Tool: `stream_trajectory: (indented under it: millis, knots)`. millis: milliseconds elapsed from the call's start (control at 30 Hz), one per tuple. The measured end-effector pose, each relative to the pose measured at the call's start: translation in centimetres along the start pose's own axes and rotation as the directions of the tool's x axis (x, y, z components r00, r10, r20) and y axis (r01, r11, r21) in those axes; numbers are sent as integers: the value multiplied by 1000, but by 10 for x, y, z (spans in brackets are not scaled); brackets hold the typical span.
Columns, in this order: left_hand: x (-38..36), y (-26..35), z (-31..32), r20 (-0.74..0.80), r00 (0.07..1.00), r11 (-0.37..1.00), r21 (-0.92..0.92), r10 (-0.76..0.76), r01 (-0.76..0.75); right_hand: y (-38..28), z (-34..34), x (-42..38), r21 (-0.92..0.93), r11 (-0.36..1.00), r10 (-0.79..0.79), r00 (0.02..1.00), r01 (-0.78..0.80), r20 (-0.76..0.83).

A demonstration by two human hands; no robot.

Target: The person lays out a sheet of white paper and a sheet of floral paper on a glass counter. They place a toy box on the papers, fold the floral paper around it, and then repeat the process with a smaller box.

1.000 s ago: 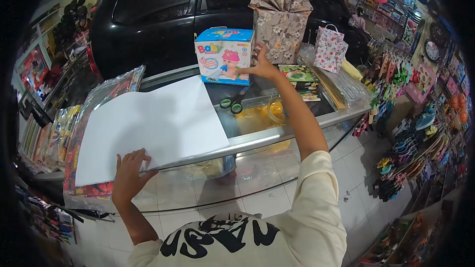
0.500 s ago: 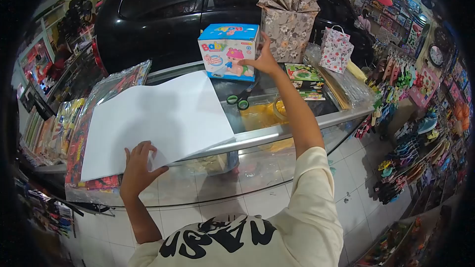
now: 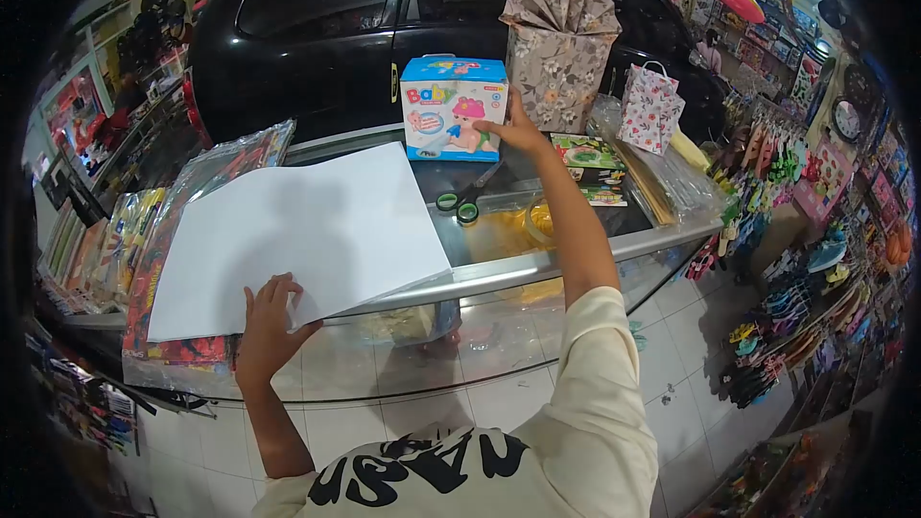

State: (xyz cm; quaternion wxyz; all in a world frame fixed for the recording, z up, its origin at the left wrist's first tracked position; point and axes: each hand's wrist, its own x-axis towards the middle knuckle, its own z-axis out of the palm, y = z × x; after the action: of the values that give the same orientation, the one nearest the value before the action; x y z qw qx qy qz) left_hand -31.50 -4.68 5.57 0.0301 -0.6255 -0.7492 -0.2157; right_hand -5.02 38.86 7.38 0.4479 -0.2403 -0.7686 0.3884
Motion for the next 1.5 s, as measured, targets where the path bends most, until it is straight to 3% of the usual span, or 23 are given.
stream_trajectory:
  millis: [133,233,333,367,567,667,767,900,933,1000,1067,1133,1233,1333,1367,1433,1500]
  knots:
    - [3,2,2,-2,1000,1000,0,1,-1,-2,-3,1,-156,988,-28,997,17,-70]
    - [7,8,3,14,1000,1000,-16,-18,18,2,2,-2,-288,952,-156,974,104,-164]
    - [7,8,5,26,1000,1000,20,12,-12,-11,13,-11,-430,903,-141,947,3,-288]
    - [6,7,5,38,999,1000,12,17,-17,-5,16,-10,-490,871,-214,919,26,-330]
    - [2,10,0,47,999,999,-43,4,-2,18,5,-3,-465,885,-134,938,-32,-321]
    - [2,11,-2,77,997,999,-50,1,3,17,3,-4,-353,935,-94,937,-33,-336]
    - [4,16,-7,70,996,998,-27,64,-62,-1,-1,-11,-477,874,-82,938,-95,-338]
    - [35,48,-30,48,959,958,-85,280,-276,-38,0,-21,-68,994,-94,972,81,-213]
    - [56,63,-42,37,935,932,-110,351,-346,-34,0,-11,-265,945,-262,930,192,-259]
    - [111,94,-66,-85,835,812,-199,544,-549,-10,4,5,-615,715,-569,788,332,-236]
    - [161,118,-67,-279,725,690,-228,630,-687,-20,11,-1,-450,841,-427,879,300,-211]
    - [208,139,-63,-284,785,673,-406,550,-619,-25,9,-7,-298,940,-224,960,166,-170]
    - [245,154,-22,-396,813,904,172,427,-391,-42,1,-34,54,998,-9,988,17,-157]
    - [282,134,28,-293,846,895,166,445,-413,-41,-41,-62,-384,892,-284,957,239,-66]
    - [295,126,39,-274,849,892,124,452,-435,-44,-57,-76,-592,801,-140,989,89,-40]
    - [320,109,44,-258,838,855,-72,481,-513,-50,-80,-108,-883,439,171,980,-165,-99]
    - [331,96,46,-291,794,819,-59,533,-571,-27,-100,-120,-898,403,256,964,-175,-73]
